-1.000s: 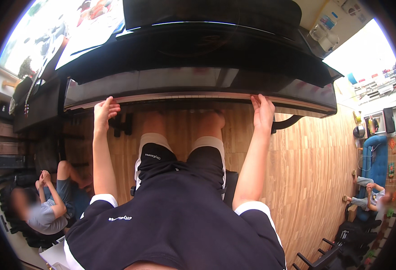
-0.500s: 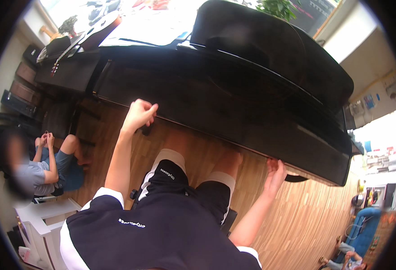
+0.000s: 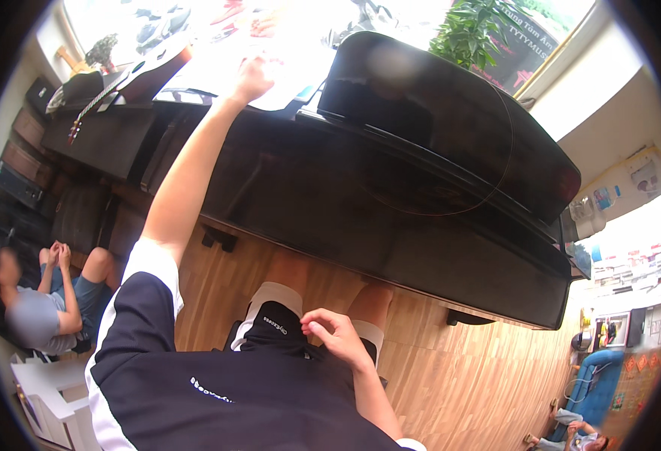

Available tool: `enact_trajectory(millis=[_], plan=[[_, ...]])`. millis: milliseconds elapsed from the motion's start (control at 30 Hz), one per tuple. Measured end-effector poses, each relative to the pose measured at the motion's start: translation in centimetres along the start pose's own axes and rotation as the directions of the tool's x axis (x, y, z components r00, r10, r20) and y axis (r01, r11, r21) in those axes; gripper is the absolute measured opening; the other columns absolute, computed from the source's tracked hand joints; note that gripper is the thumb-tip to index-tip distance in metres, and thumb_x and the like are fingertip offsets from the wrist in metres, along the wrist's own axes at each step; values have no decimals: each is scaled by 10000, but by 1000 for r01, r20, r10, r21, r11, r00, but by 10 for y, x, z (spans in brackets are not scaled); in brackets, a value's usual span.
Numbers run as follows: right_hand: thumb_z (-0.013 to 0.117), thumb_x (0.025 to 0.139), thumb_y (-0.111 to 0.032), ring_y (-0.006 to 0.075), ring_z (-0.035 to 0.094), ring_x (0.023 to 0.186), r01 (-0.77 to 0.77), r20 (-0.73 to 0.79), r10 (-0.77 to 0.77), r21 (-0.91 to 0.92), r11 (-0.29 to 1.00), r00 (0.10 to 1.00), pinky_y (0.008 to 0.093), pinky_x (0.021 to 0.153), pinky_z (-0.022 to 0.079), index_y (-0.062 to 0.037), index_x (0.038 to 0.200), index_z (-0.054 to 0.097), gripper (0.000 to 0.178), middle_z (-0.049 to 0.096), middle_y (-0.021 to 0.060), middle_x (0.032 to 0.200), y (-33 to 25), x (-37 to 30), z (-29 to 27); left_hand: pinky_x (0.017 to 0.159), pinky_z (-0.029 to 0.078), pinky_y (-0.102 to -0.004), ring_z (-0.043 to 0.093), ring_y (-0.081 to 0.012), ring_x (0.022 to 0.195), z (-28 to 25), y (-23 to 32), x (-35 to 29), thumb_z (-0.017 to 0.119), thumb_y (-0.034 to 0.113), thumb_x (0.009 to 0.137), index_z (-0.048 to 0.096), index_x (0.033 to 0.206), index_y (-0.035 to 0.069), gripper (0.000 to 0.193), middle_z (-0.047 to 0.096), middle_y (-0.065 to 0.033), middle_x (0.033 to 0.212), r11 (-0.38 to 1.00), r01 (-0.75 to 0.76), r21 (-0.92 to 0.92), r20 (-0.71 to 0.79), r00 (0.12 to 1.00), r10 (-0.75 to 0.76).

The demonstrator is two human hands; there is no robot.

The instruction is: The person sits at a grand piano and repeatedly picks up thin metal piano strings from the piano surface. They manipulate the strings by hand, forming loops and straightening them, then place them back on the piano. The person briefly plays the piano keys before resuming string handling.

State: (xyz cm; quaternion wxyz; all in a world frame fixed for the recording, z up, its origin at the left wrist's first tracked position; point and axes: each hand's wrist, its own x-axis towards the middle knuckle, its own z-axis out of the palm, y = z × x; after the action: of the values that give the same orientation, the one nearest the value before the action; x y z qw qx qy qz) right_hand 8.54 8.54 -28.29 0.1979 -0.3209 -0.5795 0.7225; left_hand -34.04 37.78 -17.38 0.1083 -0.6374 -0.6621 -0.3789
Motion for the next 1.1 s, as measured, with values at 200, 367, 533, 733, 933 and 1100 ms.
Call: enact_trajectory(millis=[200,367,533,733,933,1100], plan=[[646,913,-95,191,640,629,758,75,-755,-21,652,651,291,573,491,25,1065,720,207,650,112,707,-205,8,16,1067,401,-455,565,-361,1181,35,-46,32,602,158,845,719,1060,153,244,667,-128,1186,997,66,36,210,975,-72],[551,846,22,165,476,467,807,213,-918,438,397,335,301,445,363,-105,882,642,160,558,88,611,-270,20,53,985,488,-450,646,-349,1098,35,-38,33,618,195,865,755,1059,161,240,716,-133,1115,988,1,157,224,974,-36],[497,804,90,148,422,440,782,309,-911,481,397,272,286,427,316,-159,872,609,282,522,81,588,-275,0,52,951,521,-431,689,-329,1049,7,-22,33,642,257,861,767,1081,173,267,739,-145,1077,974,-52,221,250,968,-5],[432,753,172,128,358,408,789,343,-900,457,410,269,268,405,260,-225,860,570,433,480,73,561,-276,-13,45,967,502,-420,691,-278,1053,16,-1,35,647,237,900,779,1066,180,219,736,-118,1117,955,-204,216,219,963,156],[451,694,192,113,310,376,898,64,-994,426,108,90,250,384,235,-294,980,559,574,462,55,538,-247,1,60,890,530,-406,710,-275,970,-5,23,37,678,151,844,782,917,139,128,759,-89,962,966,-76,249,304,953,-3],[477,689,179,113,327,372,978,162,-980,156,139,114,245,387,296,-303,1103,523,637,490,46,543,-252,-19,69,866,536,-422,700,-309,969,5,23,38,608,111,864,732,913,97,134,738,-113,986,933,-87,350,296,955,-22]])
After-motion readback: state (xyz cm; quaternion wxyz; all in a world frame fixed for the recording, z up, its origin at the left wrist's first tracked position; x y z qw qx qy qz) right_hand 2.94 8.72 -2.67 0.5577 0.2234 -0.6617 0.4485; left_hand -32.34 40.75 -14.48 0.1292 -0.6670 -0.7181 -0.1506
